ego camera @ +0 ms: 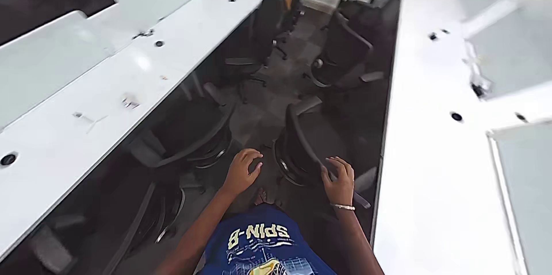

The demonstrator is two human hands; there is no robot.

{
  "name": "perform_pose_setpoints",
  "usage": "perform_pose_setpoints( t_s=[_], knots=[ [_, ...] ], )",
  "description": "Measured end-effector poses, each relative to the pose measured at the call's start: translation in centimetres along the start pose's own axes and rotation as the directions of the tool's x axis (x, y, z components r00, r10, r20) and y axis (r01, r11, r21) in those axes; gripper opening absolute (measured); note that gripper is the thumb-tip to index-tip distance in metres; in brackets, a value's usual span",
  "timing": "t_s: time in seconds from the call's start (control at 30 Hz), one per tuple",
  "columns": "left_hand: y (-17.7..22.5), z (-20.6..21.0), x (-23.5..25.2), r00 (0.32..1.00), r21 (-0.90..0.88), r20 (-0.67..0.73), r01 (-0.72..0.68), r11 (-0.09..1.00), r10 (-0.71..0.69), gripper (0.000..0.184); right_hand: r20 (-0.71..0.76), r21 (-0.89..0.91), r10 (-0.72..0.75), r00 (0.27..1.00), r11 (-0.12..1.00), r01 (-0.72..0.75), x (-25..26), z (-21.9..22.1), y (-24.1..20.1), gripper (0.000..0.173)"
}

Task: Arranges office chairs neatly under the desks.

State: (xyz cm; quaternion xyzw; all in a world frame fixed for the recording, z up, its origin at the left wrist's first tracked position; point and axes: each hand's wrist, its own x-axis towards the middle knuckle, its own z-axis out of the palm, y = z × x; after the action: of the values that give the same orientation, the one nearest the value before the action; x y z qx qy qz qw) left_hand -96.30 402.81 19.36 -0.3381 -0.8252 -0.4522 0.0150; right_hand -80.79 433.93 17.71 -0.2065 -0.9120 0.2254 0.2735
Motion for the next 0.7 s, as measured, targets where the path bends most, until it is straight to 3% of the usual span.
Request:
perform_pose_setpoints(
  t_s=[0.1,0.17,0.3,0.37,0.47,0.53,0.7],
  knots=[
    [1.7,5.3,6.1,0.985,0.023,0.121,-0.13,0.991,0.126,0.033,-0.038,-0.066,0.186,0.982,0.98,-0.189,-1.0,-3.1,5.1,0.043],
    [2.7,8.7,9.5,0.94,0.04,0.25,-0.248,0.968,0.231,0.043,-0.036,-0.081,0.313,0.949,0.946,-0.315,-2.1,-4.4,7.8,0.039],
    [2.4,14.9,15.6,0.749,0.152,0.623,-0.398,0.905,0.225,0.078,0.147,-0.096,0.578,0.803,0.816,-0.57,-4.6,-4.6,11.1,0.036],
    [0.5,17.9,18.1,0.637,0.135,0.726,-0.5,0.855,0.258,0.083,0.124,-0.102,0.616,0.778,0.788,-0.608,-5.7,-3.3,11.5,0.044],
    [-3.5,20.5,20.0,0.523,-0.013,0.536,-0.78,0.626,0.663,0.04,-0.057,-0.13,0.631,0.773,0.763,-0.633,-5.7,-1.7,11.0,0.053],
    [-5.3,21.2,21.9,0.424,-0.062,0.417,-0.869,0.49,0.804,0.009,-0.141,-0.139,0.648,0.748,0.736,-0.663,-5.1,-0.8,10.6,0.056],
    [-6.3,23.5,28.7,0.338,-0.119,0.335,-0.911,0.395,0.88,0.016,-0.339,-0.179,0.653,0.678,0.662,-0.728,-3.0,2.4,9.0,0.055]
  ],
)
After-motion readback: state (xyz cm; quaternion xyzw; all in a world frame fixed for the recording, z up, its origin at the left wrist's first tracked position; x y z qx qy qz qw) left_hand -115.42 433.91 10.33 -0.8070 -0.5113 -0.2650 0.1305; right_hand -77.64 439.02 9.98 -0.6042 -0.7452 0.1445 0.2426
